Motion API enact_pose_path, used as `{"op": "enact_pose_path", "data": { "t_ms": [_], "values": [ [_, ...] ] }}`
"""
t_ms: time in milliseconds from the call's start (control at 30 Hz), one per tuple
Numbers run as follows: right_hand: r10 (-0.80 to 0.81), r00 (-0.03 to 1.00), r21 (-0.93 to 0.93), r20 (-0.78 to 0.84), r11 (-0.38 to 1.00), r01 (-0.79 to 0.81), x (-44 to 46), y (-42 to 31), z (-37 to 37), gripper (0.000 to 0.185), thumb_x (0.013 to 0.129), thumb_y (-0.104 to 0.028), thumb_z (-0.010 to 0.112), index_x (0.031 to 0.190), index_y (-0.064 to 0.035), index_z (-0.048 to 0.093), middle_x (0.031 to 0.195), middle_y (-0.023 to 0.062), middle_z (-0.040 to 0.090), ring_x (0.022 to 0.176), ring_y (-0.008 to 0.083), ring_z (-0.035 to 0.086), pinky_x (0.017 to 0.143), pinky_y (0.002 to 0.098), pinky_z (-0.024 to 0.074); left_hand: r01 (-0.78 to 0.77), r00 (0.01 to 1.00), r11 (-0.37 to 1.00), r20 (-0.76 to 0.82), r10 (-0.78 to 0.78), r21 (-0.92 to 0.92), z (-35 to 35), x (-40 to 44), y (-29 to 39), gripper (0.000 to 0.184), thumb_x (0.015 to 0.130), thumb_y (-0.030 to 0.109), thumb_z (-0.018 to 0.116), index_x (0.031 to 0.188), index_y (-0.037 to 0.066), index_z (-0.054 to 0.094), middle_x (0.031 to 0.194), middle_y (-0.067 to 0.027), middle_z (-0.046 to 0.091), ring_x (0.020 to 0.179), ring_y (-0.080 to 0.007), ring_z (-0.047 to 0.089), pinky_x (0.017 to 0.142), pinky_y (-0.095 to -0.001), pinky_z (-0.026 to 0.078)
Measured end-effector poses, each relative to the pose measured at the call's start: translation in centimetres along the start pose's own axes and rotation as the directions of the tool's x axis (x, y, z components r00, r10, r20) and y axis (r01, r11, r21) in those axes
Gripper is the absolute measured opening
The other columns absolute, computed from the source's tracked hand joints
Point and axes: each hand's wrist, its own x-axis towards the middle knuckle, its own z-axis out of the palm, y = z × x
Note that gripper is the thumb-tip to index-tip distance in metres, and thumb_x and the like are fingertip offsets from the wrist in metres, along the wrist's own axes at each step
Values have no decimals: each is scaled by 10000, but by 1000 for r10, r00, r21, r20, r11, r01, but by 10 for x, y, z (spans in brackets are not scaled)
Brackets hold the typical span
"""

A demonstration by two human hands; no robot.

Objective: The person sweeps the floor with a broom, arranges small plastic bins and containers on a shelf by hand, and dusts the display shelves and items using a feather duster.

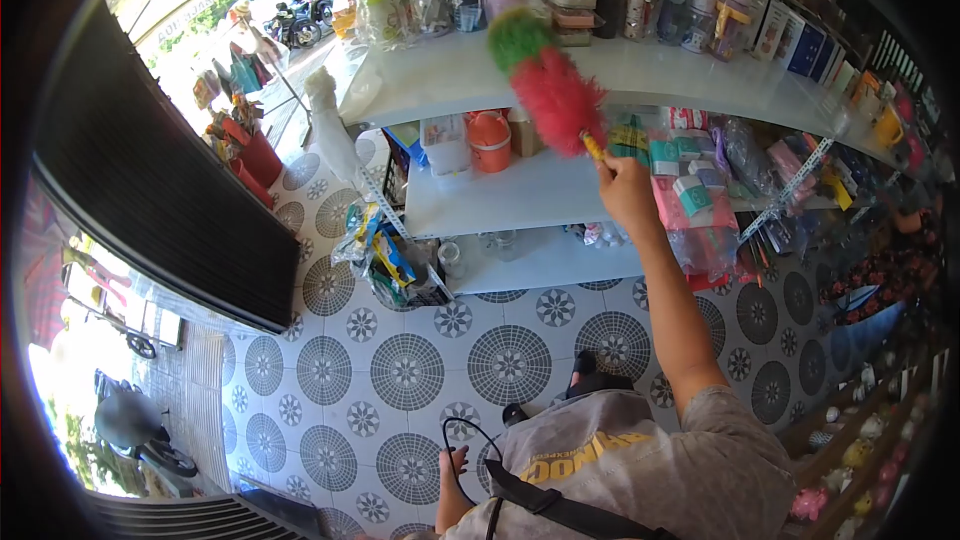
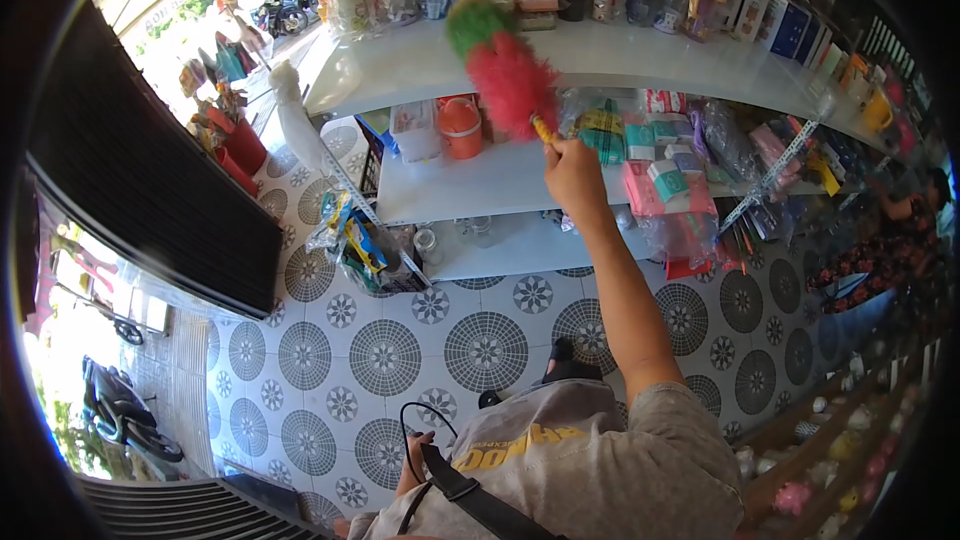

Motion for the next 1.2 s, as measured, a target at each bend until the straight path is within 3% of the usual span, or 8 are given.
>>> {"op": "enact_pose_path", "data": {
  "t_ms": [300, 333, 400, 500, 700, 1067, 1100, 1200],
  "values": [
    [44, 978, 196, 206, 977, -86, 32, 32, -54, 310, 855, -141, 601, 1110, 34, 585, 600, 152, 557, 517, 86, 473, 476, 267, 378, 885, 465, 465, -19, -885, 12, 53, 145, -145, 642, 746, 222, 688, 1267, 0, 386, 1141, -196, 546, 986, -299, 570, 788, -461, 456],
    [44, 977, 200, 208, 976, -86, 39, 42, -59, 310, 855, -141, 601, 1110, 34, 585, 600, 152, 557, 517, 86, 473, 476, 267, 378, 685, 728, 712, -155, -668, 152, 68, 150, -83, 312, 731, 269, 671, 648, -24, 600, 576, -56, 584, 518, -175, 547, 464, -334, 405],
    [-3, 999, 52, 35, 999, 1, 48, 61, -62, 284, 854, -134, 593, 1076, 42, 596, 632, 203, 577, 512, 196, 566, 484, 303, 405, 694, 714, 672, -127, -688, 258, 86, 184, -146, 445, 744, 294, 665, 1060, 0, 558, 786, -101, 639, 658, -224, 627, 514, -359, 502],
    [-114, 984, -184, 140, 973, 139, 46, 93, -52, 253, 861, -143, 540, 1057, 4, 602, 689, 225, 576, 628, 374, 588, 544, 434, 471, 614, 786, 706, -191, -589, 353, 120, 230, -138, 551, 704, 346, 688, 1121, 18, 539, 675, -113, 619, 522, -205, 595, 454, -340, 483],
    [-223, 942, 142, 251, 971, 193, 68, 93, -67, 267, 834, -124, 595, 1079, -20, 610, 630, 184, 557, 568, 330, 570, 521, 410, 446, 352, 936, 884, -138, -325, 307, 184, 283, -3, 553, 753, 344, 638, 1168, -5, 527, 929, -193, 657, 887, -299, 639, 756, -369, 497],
    [-287, 938, 279, 193, 933, 228, 110, 114, -76, 266, 820, -54, 613, 1075, 20, 598, 619, 198, 556, 516, 295, 573, 493, 353, 443, 35, 877, 994, -480, 20, 104, 151, 344, 94, 377, 835, 142, 615, 1166, -15, 526, 935, -123, 653, 805, -148, 616, 701, -258, 487],
    [-215, 964, 270, 155, 948, 169, 115, 114, -76, 287, 834, -54, 614, 1104, 38, 584, 633, 178, 573, 520, 102, 524, 485, 269, 414, -20, 858, 997, -511, 54, 71, 143, 355, 106, 358, 838, 140, 614, 1154, -10, 537, 932, -110, 650, 793, -135, 610, 688, -249, 482],
    [-96, 994, 136, 58, 987, 87, 137, 103, -75, 283, 841, -53, 605, 1110, 34, 582, 614, 179, 546, 516, 88, 497, 474, 264, 403, -134, 757, 986, -632, 165, 97, 134, 383, 171, 296, 847, 131, 611, 1108, -4, 569, 920, -80, 642, 768, -107, 593, 653, -224, 466]
  ]
}}
